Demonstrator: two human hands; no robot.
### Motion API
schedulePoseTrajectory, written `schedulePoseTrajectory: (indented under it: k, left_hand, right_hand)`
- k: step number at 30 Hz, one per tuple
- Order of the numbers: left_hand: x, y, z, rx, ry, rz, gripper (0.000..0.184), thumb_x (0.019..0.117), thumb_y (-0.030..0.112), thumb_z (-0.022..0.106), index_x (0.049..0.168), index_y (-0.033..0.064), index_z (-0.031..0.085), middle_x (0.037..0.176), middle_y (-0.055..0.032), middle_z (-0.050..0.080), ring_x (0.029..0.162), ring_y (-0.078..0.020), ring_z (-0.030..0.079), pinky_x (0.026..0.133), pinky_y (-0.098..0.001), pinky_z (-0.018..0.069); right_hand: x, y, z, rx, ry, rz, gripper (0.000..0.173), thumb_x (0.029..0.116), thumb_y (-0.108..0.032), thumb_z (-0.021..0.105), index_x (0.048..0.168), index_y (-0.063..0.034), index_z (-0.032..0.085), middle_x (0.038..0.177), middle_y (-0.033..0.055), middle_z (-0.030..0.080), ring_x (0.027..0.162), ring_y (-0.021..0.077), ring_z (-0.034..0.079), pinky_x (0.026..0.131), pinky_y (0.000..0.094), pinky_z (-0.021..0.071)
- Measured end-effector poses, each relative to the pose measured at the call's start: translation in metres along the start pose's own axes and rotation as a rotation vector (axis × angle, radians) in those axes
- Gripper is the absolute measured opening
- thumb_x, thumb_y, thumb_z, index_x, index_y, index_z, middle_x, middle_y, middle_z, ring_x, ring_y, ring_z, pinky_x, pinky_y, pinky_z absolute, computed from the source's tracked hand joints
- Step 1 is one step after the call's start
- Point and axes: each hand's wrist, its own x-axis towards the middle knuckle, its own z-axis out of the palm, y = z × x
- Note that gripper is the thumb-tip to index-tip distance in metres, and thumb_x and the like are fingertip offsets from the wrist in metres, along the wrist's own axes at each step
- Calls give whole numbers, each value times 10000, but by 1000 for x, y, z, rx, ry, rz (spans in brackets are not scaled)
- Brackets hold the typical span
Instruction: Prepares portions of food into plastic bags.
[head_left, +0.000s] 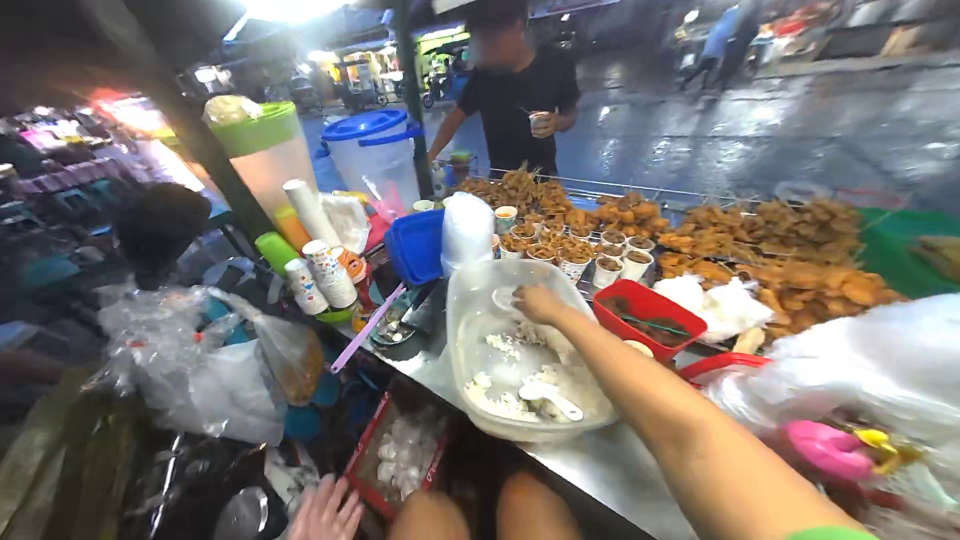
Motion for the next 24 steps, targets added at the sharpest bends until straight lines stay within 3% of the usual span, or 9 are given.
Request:
schedulePoseTrajectory:
  k: [3, 7, 9, 11, 13, 16, 19, 21, 24]
  left_hand:
    - [-9, -6, 40, 12, 7, 48, 502, 1099, 277, 298, 1494, -25, 364, 1447, -228, 503, 1206, -305, 599, 971, -454, 515]
    - [-19, -6, 57, 14, -3, 38, 477, 1109, 259, 363, 1482, -30, 427, 1473, -247, 498, 1232, -332, 593, 984, -468, 515]
    - [-20, -5, 49, 20, 13, 31, 489, 1111, 286, 372, 1494, -14, 422, 1484, -244, 491, 1250, -340, 586, 994, -476, 512]
    - [-24, -1, 37, 32, 34, 49, 503, 1116, 293, 344, 1512, -13, 397, 1492, -249, 479, 1266, -342, 575, 1010, -475, 503]
    - [-30, 3, 26, 22, 79, 71, 503, 1114, 293, 358, 1510, -13, 404, 1491, -252, 482, 1281, -348, 565, 1021, -479, 494]
    - [-39, 7, 21, 27, 108, 105, 481, 1104, 281, 411, 1484, -13, 442, 1460, -237, 517, 1248, -325, 588, 1005, -459, 505]
    - [-46, 11, 31, 63, 93, 154, 454, 1084, 230, 464, 1463, -19, 473, 1441, -226, 541, 1199, -296, 616, 971, -432, 523]
    - [-49, 14, 37, 115, 86, 207, 461, 1067, 207, 505, 1470, -14, 478, 1426, -218, 559, 1174, -277, 635, 954, -416, 535]
    - [-56, 21, 40, 208, 81, 301, 488, 1036, 143, 541, 1481, -38, 454, 1432, -225, 549, 1179, -247, 625, 949, -384, 532]
  right_hand:
    - [-26, -10, -16, 177, 184, -129, 370, 1083, -246, 516, 1301, 3, 682, 1356, 245, 638, 1312, 411, 571, 1132, 598, 389]
    - [-72, -19, -16, 330, 281, -231, 392, 1057, -311, 571, 1140, 34, 738, 1180, 261, 702, 1126, 392, 656, 997, 624, 460]
    - [-95, -19, -11, 424, 279, -264, 427, 1022, -336, 609, 1125, 61, 726, 1152, 253, 704, 1070, 340, 664, 966, 586, 481]
    - [-109, -11, -2, 559, 278, -263, 437, 984, -353, 632, 1125, 54, 707, 1102, 145, 721, 968, 149, 662, 917, 394, 528]
    - [-119, -10, 8, 752, 264, -250, 347, 950, -314, 644, 1107, -6, 680, 1030, -48, 719, 882, -57, 640, 827, 162, 532]
    - [-139, -28, 24, 958, 190, -280, 369, 881, -267, 663, 1185, -64, 619, 1046, -143, 677, 913, -84, 641, 799, 120, 542]
    - [-159, -61, 43, 1056, 166, -352, 606, 708, -291, 827, 1226, -100, 576, 1090, -145, 670, 943, -56, 655, 787, 147, 570]
    - [-170, -81, 52, 1030, 224, -392, 672, 631, -198, 848, 1226, -83, 557, 1093, -109, 651, 940, -46, 649, 789, 148, 574]
    - [-170, -81, 64, 836, 384, -496, 576, 702, -168, 805, 1190, 28, 570, 1101, 8, 612, 875, -47, 591, 750, 120, 516]
